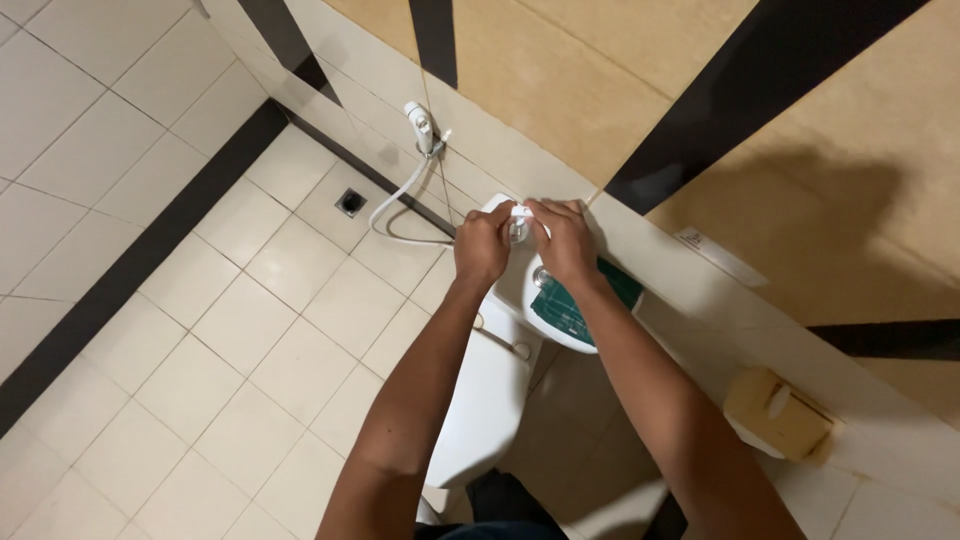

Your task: The person places a green cloth on the toilet tank, then uses a white tissue to wipe the sink area. They pick up a yellow sponge and scrub the sink basin and surrounding counter surfaces. The person then returns the sponge to the sink and continues wiping the counter with the tissue.

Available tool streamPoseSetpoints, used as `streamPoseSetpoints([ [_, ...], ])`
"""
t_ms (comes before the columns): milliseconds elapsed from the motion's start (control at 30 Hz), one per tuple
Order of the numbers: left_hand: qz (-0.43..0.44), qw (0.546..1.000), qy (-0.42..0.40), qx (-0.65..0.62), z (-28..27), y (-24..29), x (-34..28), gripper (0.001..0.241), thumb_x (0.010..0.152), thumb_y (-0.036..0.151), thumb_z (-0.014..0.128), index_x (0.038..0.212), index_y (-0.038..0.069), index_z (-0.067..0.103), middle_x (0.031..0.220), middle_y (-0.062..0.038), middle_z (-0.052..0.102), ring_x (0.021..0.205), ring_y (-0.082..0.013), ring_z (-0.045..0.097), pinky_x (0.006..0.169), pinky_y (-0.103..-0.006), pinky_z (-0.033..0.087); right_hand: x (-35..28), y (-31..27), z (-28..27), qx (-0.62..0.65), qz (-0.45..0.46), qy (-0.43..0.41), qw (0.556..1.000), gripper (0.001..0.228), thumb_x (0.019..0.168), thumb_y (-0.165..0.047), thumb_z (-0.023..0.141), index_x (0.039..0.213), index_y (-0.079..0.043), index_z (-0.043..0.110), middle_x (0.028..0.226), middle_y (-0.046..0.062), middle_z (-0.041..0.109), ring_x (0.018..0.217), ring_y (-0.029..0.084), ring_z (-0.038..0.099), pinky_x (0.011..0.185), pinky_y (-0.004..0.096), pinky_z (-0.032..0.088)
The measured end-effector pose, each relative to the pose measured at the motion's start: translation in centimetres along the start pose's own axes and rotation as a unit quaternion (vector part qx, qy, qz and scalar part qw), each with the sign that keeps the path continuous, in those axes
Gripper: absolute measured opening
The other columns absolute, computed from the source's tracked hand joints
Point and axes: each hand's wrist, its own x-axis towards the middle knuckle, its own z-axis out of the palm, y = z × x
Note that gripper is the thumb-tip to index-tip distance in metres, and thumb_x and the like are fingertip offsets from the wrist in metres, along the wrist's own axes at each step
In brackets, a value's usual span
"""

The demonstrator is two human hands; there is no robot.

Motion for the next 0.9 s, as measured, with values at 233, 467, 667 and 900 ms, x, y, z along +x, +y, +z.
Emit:
streamPoseSetpoints([
  [233, -0.043, 0.999, -0.017, 0.024, 1.4, -1.8, 1.1, 0.030, 0.093, 0.017, 0.069, 0.122, 0.022, 0.075, 0.090, -0.020, 0.073, 0.085, -0.0387, 0.070, 0.076, -0.0492, 0.058, 0.8, 0.6, 1.3, -0.008, -0.012, 0.010, 1.000, 0.029, 0.094, -0.010, 0.070, 0.123, -0.006, 0.072, 0.118, 0.009, 0.074, 0.107, 0.033, 0.061, 0.096, 0.042, 0.048],
  [467, -0.020, 0.998, -0.037, 0.053, 1.8, -3.1, 0.9, 0.055, 0.093, 0.013, 0.067, 0.147, 0.011, 0.054, 0.093, -0.019, 0.075, 0.095, -0.0393, 0.066, 0.083, -0.0508, 0.056, -0.2, 0.9, 2.5, -0.005, 0.031, 0.025, 0.999, 0.043, 0.093, -0.015, 0.073, 0.133, 0.000, 0.065, 0.124, 0.018, 0.070, 0.113, 0.040, 0.060, 0.102, 0.044, 0.047],
  [667, -0.002, 1.000, 0.004, 0.027, 1.4, -2.5, -2.1, 0.072, 0.090, 0.011, 0.068, 0.154, -0.003, 0.040, 0.112, -0.024, 0.070, 0.101, -0.0462, 0.063, 0.087, -0.0531, 0.053, -3.3, 0.5, 1.6, -0.016, 0.200, -0.019, 0.980, 0.045, 0.087, -0.028, 0.082, 0.123, -0.006, 0.066, 0.122, 0.016, 0.069, 0.116, 0.037, 0.063, 0.097, 0.045, 0.052],
  [900, 0.042, 0.994, -0.035, 0.095, 6.7, -5.4, -11.1, 0.068, 0.090, 0.010, 0.068, 0.153, 0.011, 0.041, 0.155, -0.014, 0.057, 0.139, -0.0410, 0.051, 0.111, -0.0505, 0.044, -10.3, 4.6, 3.8, -0.116, 0.172, -0.147, 0.967, 0.047, 0.089, -0.027, 0.076, 0.134, -0.016, 0.065, 0.135, 0.007, 0.059, 0.122, 0.034, 0.051, 0.100, 0.042, 0.050],
])
